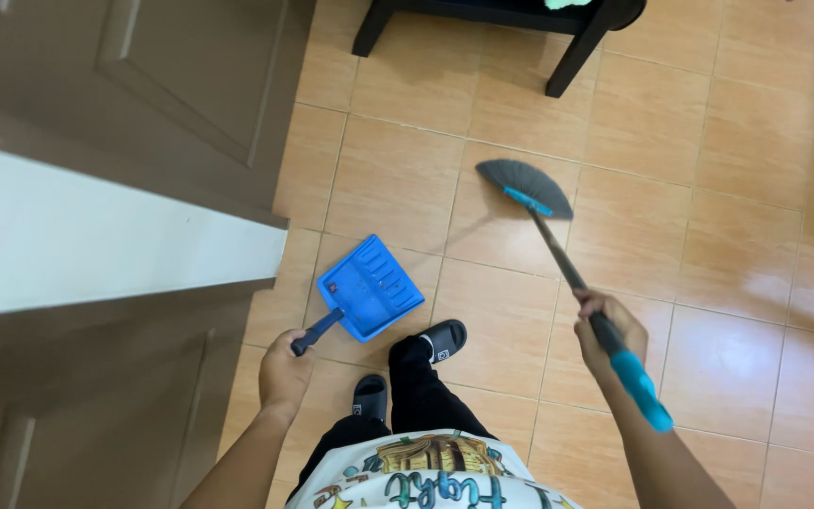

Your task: The person sweeps a tiled floor using a broom and dustpan. They move a blue chair to access the area underneath, then proceed to sweep debris into the dustpan. The person continues sweeping around furniture and near a doorway.

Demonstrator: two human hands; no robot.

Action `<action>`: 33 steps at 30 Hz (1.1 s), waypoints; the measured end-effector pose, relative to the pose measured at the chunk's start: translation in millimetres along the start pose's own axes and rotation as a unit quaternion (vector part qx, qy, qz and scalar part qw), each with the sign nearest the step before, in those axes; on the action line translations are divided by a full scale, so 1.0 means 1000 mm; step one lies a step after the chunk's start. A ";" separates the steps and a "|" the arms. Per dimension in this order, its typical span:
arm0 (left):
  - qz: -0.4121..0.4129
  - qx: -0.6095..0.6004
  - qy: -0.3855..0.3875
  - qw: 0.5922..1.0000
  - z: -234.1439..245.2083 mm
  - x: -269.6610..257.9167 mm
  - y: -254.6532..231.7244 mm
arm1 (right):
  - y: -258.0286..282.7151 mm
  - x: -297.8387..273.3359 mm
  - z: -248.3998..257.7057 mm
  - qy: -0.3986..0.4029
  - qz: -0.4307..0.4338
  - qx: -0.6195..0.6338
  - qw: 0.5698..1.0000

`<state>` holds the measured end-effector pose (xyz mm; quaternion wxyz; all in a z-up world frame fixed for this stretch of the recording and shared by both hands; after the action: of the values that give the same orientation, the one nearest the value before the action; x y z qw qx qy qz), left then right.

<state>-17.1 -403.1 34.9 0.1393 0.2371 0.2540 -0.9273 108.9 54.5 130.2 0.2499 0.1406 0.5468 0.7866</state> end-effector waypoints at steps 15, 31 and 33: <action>-0.096 0.070 0.052 0.992 -0.025 -0.055 0.078 | 0.011 -0.297 -0.018 -0.095 -0.177 0.100 0.975; -0.044 0.004 0.019 0.999 -0.086 -0.103 0.128 | 0.060 -0.349 0.166 -0.230 -0.051 0.286 0.929; -0.045 -0.008 -0.011 0.999 -0.088 -0.108 0.132 | 0.077 -0.339 0.183 -0.219 -0.048 0.298 0.928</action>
<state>156.8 -450.4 -30.3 0.1018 0.2142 0.2699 -0.9332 463.7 -7.8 285.5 0.3475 0.3505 0.6942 0.5239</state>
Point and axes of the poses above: each hand's wrist, its own x-axis towards the middle knuckle, its own z-axis out of the back of the hand, y = z × x, the point moved 3 cm from there along x, towards the middle knuckle, and after that the axes turned 11 degrees about x, right-handed, at the moved point
